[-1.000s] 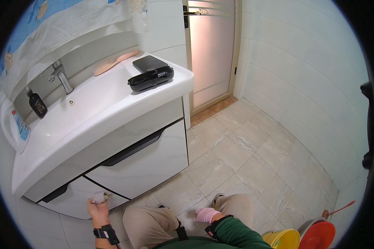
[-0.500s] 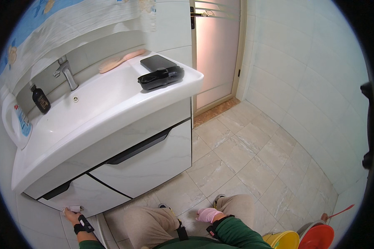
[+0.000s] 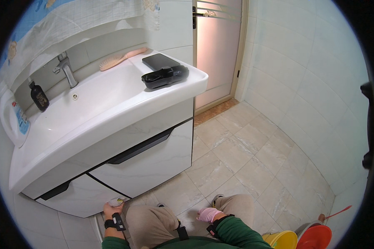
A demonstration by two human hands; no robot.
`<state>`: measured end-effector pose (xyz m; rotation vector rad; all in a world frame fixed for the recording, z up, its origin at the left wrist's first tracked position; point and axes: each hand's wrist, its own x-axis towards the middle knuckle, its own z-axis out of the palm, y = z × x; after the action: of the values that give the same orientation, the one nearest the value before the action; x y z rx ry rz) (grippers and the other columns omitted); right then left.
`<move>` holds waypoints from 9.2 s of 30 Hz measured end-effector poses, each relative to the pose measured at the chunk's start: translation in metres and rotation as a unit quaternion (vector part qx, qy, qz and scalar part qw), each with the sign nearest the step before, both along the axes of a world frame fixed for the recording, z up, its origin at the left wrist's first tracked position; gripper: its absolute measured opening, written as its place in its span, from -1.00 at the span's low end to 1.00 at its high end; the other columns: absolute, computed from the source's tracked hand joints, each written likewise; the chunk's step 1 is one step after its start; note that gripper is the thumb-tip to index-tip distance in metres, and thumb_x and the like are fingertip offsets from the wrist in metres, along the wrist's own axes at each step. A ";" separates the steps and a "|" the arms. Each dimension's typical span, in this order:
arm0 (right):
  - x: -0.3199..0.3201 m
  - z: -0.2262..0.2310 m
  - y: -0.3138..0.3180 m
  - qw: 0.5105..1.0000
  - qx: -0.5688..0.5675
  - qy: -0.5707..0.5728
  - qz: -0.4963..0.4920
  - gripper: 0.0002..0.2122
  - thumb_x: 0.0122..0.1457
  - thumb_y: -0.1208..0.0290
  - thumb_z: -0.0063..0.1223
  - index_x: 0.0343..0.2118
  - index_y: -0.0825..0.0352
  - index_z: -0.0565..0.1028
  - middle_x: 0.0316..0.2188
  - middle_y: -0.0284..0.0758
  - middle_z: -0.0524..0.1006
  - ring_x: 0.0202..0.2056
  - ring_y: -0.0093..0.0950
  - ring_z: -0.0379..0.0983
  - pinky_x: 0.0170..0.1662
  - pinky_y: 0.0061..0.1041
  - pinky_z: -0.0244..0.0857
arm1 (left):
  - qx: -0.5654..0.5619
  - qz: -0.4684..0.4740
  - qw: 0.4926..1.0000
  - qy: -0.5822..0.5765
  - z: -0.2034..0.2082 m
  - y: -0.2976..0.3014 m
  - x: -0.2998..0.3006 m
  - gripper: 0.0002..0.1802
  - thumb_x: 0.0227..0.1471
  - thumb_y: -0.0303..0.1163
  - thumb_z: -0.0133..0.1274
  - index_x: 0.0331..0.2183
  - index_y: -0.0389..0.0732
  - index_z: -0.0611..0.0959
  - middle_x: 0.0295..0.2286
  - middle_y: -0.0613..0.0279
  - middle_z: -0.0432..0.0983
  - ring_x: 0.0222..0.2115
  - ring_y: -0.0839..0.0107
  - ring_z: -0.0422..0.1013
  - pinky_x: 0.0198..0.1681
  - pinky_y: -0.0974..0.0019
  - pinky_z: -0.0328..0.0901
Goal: The person kneels on the bathroom floor and wipes the exterior of a white vanity cabinet using a cloth. They clean the drawer fronts and side panels, switching the cloth between hands as they work.
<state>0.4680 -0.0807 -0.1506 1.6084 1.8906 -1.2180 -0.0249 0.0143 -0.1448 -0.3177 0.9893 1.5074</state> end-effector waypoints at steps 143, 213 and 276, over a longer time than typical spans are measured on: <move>0.065 0.091 0.050 0.992 0.115 0.041 -0.004 -0.66 0.08 0.20 0.01 -0.18 0.32 0.57 -0.12 -0.11 0.54 -0.05 -0.16 0.47 -0.03 -0.22 0.35 | 0.199 0.040 0.933 0.298 0.183 0.016 0.163 -0.68 0.23 -0.05 -0.16 -0.20 -0.06 0.51 -0.30 0.36 0.52 -0.30 0.40 0.46 -0.31 0.30 0.38; 0.054 0.101 0.048 0.979 0.164 0.113 0.027 -0.71 0.05 0.24 -0.01 -0.32 0.34 0.59 -0.25 -0.11 0.58 -0.17 -0.14 0.51 -0.13 -0.22 0.39 | 0.147 -0.160 0.927 0.306 0.122 0.047 0.302 -0.76 0.19 -0.21 -0.11 -0.24 -0.16 0.51 -0.32 0.25 0.51 -0.32 0.32 0.48 -0.31 0.19 0.40; 0.063 0.115 0.046 0.977 0.180 0.118 0.008 -0.74 0.06 0.24 0.03 -0.32 0.32 0.60 -0.27 -0.15 0.59 -0.19 -0.15 0.52 -0.17 -0.23 0.41 | -0.017 -0.100 0.951 0.293 0.079 0.036 0.205 -0.72 0.17 -0.31 -0.19 -0.21 -0.23 0.54 -0.25 0.15 0.53 -0.22 0.21 0.47 -0.19 0.06 0.41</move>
<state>0.5310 -0.0349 -0.0360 1.6761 2.3834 -1.1516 0.1801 0.0498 -0.0655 0.2219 1.4659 1.4236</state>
